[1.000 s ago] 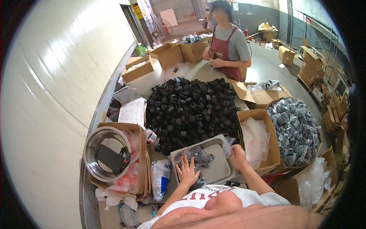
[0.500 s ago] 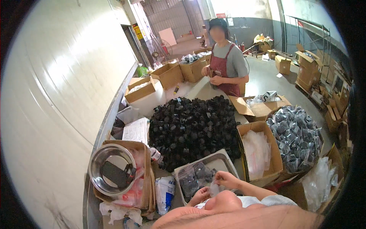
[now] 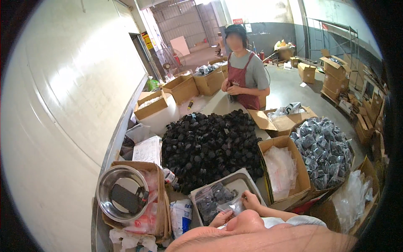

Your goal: The recorder is shown placing black plastic components into small clear plastic bags at a workstation.

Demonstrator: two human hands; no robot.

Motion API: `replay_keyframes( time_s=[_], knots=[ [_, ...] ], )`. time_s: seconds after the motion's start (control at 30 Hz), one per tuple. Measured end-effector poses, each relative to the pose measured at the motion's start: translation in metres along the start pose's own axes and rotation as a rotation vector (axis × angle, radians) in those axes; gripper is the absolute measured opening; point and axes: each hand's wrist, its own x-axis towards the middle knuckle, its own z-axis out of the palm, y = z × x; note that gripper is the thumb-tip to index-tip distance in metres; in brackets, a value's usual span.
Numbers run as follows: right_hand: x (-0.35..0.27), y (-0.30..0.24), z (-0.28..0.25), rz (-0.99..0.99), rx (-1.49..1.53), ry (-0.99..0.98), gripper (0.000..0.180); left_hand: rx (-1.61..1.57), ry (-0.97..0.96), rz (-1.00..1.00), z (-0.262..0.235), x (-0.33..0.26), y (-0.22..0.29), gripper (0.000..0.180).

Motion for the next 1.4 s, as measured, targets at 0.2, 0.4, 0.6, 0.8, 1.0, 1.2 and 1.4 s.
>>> replay_keyframes(
  time_s=[0.2,0.4,0.6,0.8,1.0,1.2,1.4],
  knots=[
    [-0.002,0.0,-0.002,0.045,0.039,0.064,0.016,0.105,-0.124,0.003,-0.011,-0.002,0.002,0.027],
    [-0.001,0.003,-0.001,-0.279,-0.186,0.19,0.012,0.007,0.026,0.064,0.022,-0.008,0.009,0.026],
    [-0.011,0.0,0.002,-0.458,-0.156,0.238,0.011,0.067,0.144,0.105,0.02,-0.007,0.0,0.024],
    [-0.026,-0.006,-0.009,-0.612,-0.079,0.277,0.013,0.377,0.233,0.132,0.028,-0.007,0.004,0.022],
    [-0.035,-0.049,-0.022,-0.455,-0.185,-0.182,0.028,0.298,0.181,0.145,0.052,-0.013,0.012,0.025],
    [-0.034,-0.037,-0.011,-0.176,0.043,-0.392,0.032,0.313,0.332,0.212,0.051,-0.017,0.007,0.026],
    [-0.029,-0.023,-0.005,-0.167,-0.019,-0.325,0.022,0.552,0.345,0.226,0.054,-0.015,0.008,0.025]
  ],
)
